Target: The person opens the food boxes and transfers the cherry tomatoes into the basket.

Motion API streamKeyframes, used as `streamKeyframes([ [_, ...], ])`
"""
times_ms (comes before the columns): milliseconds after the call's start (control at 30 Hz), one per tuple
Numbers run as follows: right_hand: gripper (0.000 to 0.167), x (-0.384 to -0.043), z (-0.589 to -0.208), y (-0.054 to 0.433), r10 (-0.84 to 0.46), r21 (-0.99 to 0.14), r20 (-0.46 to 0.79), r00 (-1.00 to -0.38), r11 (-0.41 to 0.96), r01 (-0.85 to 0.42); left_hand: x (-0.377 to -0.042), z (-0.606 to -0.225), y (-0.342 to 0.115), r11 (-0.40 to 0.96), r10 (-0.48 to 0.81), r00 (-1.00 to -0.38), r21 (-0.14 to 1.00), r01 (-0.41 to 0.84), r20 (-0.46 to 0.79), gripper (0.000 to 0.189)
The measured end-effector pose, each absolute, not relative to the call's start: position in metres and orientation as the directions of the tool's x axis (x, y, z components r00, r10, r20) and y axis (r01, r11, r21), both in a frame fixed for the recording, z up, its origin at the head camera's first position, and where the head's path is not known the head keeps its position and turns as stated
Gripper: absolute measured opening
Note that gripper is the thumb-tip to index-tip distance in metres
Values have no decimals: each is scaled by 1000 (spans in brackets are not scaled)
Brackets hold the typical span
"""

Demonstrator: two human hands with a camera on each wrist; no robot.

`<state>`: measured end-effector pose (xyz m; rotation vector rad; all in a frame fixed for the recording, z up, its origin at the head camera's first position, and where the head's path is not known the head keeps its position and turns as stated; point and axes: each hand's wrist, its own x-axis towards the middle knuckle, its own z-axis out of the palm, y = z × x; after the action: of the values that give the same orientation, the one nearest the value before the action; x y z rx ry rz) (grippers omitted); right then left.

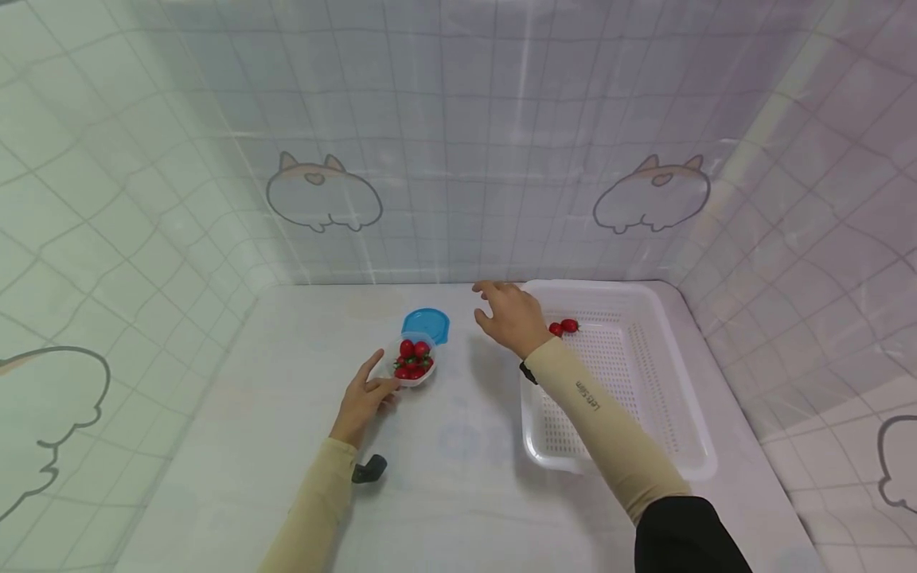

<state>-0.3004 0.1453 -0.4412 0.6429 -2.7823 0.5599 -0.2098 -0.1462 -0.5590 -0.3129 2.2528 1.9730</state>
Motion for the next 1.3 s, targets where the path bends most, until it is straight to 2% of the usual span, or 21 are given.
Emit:
streamKeyframes([
  [833, 40, -293, -450, 99, -466, -324, 185, -865, 802, -502, -211, -560, -148, 118, -61, -974, 967, -226, -220, 69],
  [1300, 42, -290, -470, 70, -543, -316, 166, -823, 762, -566, -211, -559, -148, 114, -61, -976, 970, -213, -208, 71],
])
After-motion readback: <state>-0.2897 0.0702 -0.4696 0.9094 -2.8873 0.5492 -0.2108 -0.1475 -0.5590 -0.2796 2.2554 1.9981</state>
